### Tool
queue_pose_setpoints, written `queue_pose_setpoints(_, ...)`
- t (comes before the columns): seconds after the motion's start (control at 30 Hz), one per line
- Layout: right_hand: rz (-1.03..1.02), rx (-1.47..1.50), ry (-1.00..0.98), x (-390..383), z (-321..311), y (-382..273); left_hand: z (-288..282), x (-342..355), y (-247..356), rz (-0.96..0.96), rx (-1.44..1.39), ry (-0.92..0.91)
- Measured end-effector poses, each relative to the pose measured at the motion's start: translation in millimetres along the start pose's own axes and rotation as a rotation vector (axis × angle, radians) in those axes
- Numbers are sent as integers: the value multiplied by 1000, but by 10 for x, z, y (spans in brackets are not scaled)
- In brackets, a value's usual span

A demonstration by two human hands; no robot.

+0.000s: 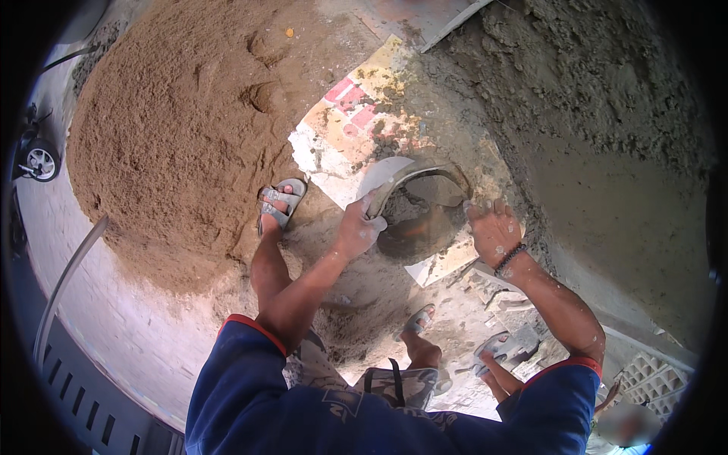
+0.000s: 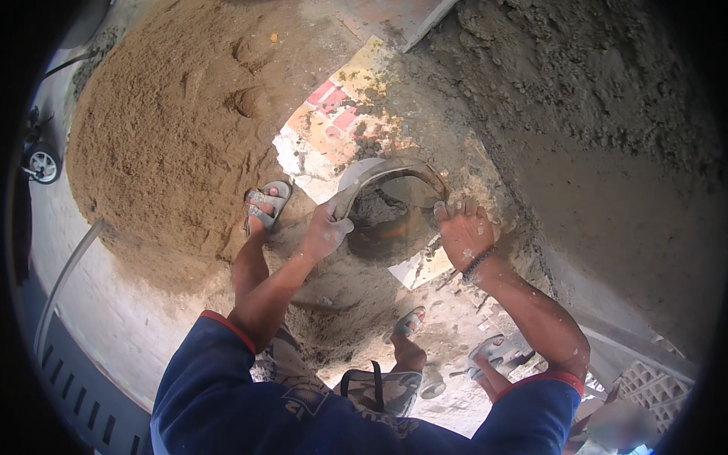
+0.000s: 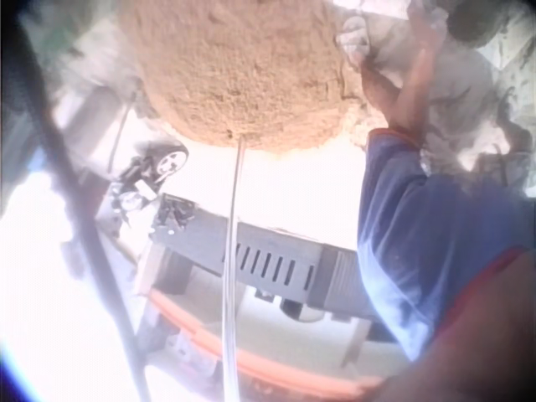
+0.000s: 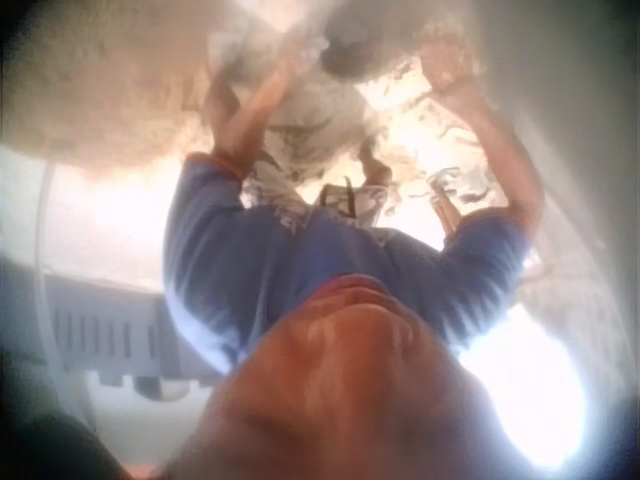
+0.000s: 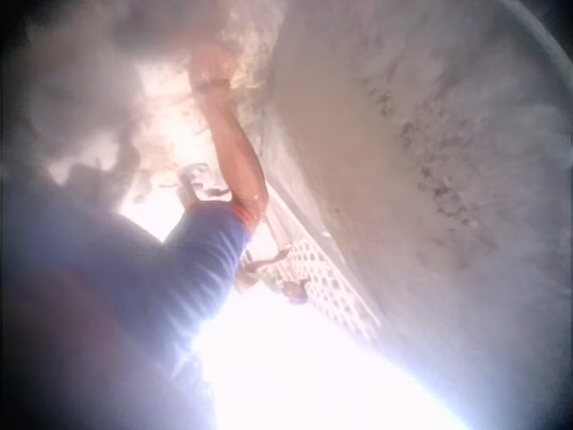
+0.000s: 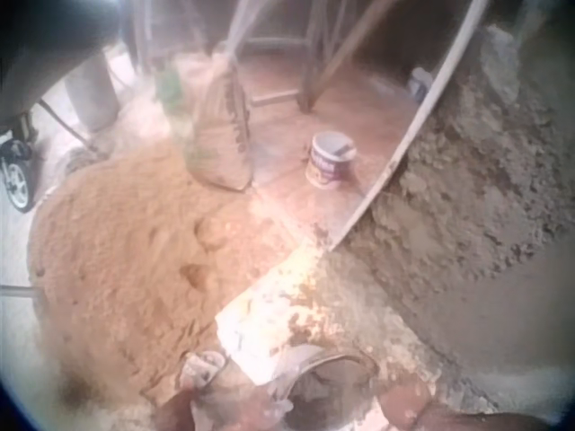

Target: The person uses a hammer to chip away at a concrete ledge and then scoops wet cement from a pile into a bucket using a trowel. The person is working on a construction site with another individual visible in the background.

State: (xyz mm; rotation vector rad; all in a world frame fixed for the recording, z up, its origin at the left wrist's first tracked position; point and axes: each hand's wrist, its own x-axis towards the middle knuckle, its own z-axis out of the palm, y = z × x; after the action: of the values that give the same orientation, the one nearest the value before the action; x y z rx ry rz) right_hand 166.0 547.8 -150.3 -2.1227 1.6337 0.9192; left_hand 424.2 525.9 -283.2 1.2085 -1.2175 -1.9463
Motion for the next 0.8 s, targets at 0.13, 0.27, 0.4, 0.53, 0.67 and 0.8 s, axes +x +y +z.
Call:
queue_pose_setpoints(0.13,59,-171,69,10,144,-19,123,35,-57,62,136,-8)
queue_pose_setpoints(0.27,60,103,-134,236,495,-36,164,-1,11,132,165,-16)
queue_pose_setpoints(0.4,97,567,-198,155,739,-55,173,-85,104,47,27,-4)
queue_pose_setpoints(0.53,108,926,0,134,1420,-305,142,-55,84,12,-45,4)
queue_pose_setpoints(0.67,98,1054,239,89,1526,-334,43,-43,177,-110,11,28)
queue_pose_setpoints(0.8,104,938,417,152,1277,-198,82,56,107,6,-241,143)
